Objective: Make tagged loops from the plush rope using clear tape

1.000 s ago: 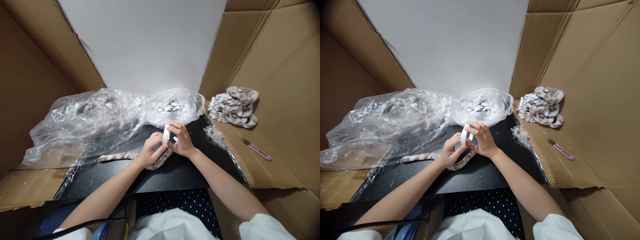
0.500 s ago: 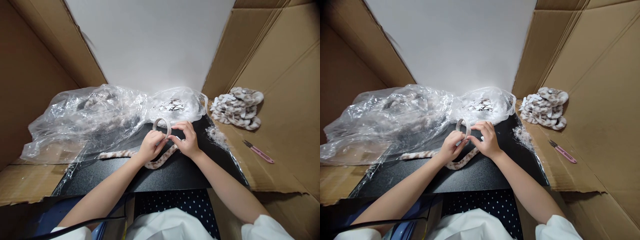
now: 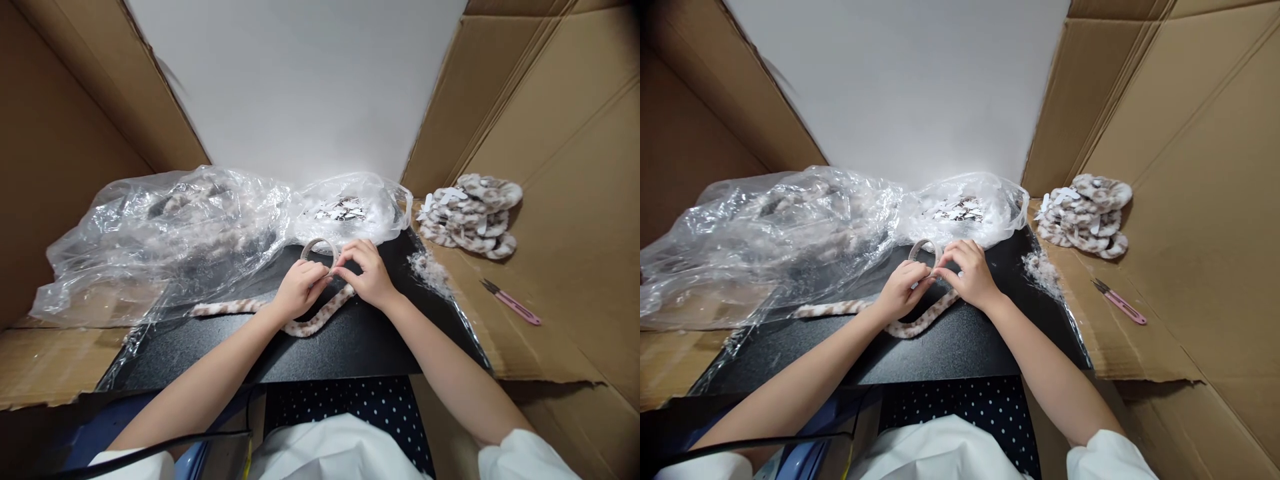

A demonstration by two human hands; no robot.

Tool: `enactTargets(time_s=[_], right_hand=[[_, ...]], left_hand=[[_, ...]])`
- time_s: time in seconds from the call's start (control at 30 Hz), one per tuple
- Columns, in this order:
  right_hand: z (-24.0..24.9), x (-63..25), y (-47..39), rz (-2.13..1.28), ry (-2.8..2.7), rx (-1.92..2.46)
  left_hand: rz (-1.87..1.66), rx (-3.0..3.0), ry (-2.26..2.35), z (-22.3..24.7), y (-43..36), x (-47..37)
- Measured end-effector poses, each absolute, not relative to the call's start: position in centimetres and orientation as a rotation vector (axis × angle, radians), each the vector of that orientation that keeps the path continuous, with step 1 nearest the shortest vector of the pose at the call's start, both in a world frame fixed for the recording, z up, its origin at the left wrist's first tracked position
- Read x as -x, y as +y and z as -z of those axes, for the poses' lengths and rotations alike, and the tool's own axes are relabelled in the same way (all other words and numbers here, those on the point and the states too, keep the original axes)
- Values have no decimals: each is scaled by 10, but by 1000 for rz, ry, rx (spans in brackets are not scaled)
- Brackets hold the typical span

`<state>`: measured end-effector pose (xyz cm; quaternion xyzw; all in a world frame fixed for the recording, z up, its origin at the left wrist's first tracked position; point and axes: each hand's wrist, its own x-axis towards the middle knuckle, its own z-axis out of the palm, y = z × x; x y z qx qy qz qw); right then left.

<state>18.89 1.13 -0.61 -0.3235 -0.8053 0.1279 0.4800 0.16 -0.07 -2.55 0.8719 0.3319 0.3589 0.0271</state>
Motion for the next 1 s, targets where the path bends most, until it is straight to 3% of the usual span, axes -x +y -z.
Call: enactTargets(time_s=[0.77, 1.0], right_hand=[[15, -194, 20, -780, -1758, 840], [10, -194, 19, -764, -1891, 851]], left_hand=[[-731, -2547, 1003, 21, 4, 5], [-763, -2532, 1039, 16, 5, 4]])
